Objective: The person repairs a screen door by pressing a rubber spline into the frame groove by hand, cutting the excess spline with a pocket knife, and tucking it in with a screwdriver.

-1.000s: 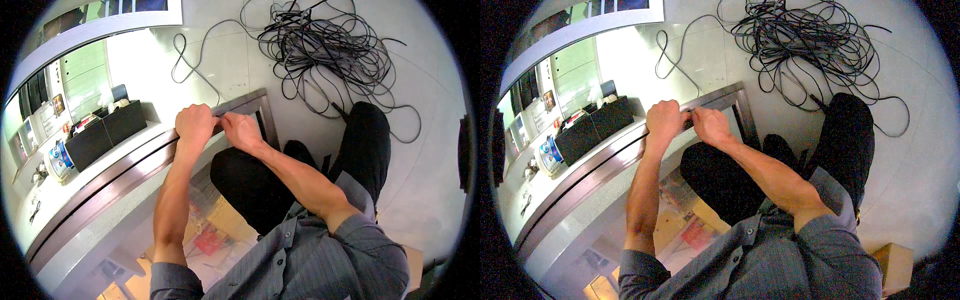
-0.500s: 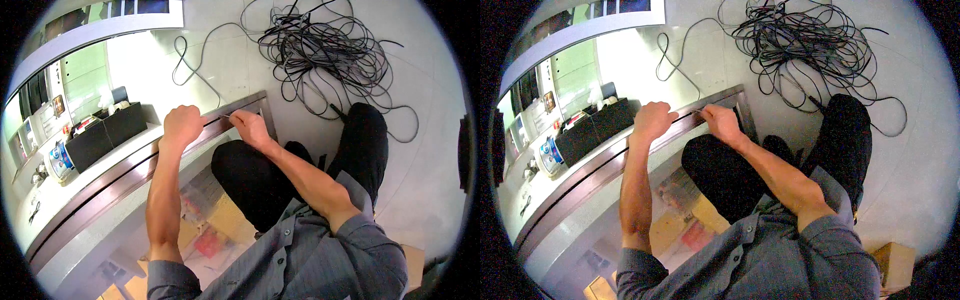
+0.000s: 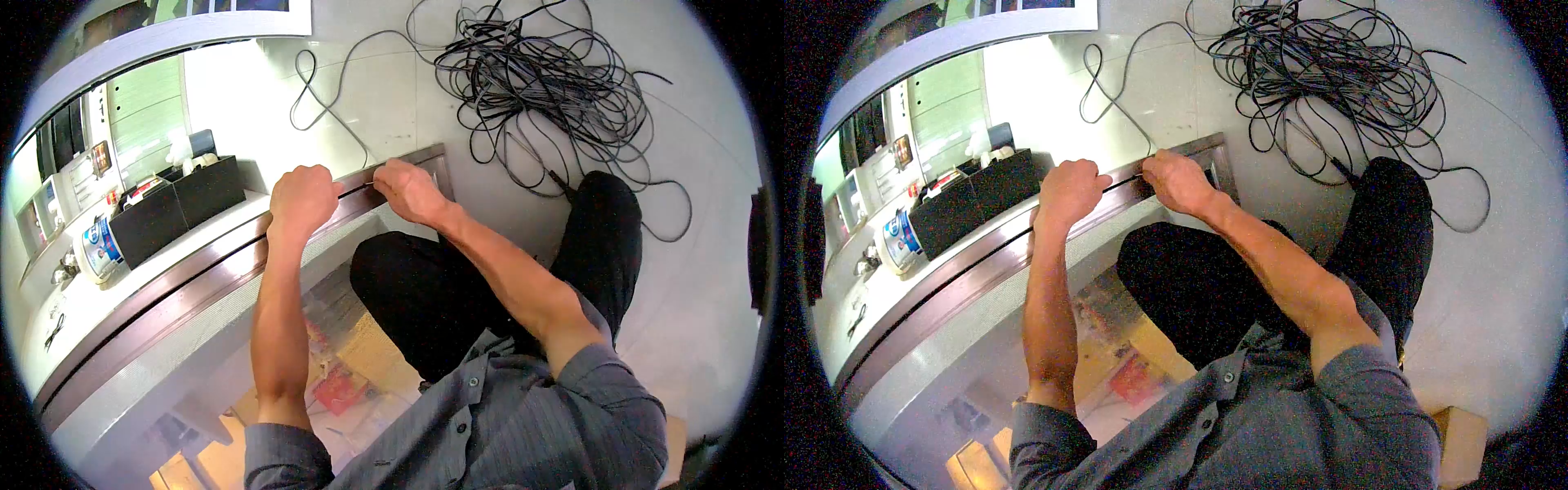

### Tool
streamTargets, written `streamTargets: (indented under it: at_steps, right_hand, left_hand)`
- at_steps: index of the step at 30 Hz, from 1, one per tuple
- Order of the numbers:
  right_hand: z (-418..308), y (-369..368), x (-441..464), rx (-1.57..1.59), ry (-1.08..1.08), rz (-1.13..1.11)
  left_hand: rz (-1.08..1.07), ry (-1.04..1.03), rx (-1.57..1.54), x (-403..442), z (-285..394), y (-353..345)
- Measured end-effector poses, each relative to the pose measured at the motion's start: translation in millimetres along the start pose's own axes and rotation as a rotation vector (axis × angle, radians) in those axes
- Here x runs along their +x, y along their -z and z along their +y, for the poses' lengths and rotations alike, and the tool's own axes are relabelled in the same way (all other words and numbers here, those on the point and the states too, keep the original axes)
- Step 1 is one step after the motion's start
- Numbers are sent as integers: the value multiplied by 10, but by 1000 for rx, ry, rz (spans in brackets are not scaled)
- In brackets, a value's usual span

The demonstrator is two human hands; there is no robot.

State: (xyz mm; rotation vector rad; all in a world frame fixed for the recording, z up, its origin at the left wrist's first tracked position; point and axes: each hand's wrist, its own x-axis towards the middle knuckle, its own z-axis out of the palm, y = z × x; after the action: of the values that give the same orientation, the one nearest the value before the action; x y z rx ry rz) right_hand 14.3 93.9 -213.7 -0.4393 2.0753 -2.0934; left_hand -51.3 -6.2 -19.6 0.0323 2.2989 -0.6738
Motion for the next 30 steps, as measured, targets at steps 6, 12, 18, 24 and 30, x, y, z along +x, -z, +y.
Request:
streamTargets:
  at_steps: [6,12,18,24,30]
  right_hand:
    - [-130,96,25,-59,21,-43]
    - [-93,32,70,-159,92,25]
    - [-92,6,88,-192,108,89]
    - [-118,-2,92,-260,110,131]
    - [-14,-40,-3,-264,61,54]
  left_hand:
    - [-8,8,-24,5,-2,3]
    - [9,20,-25,-6,17,12]
    - [-55,-11,9,24,46,61]
    - [-68,-33,21,107,80,-4]
    - [-77,-41,7,116,56,-16]
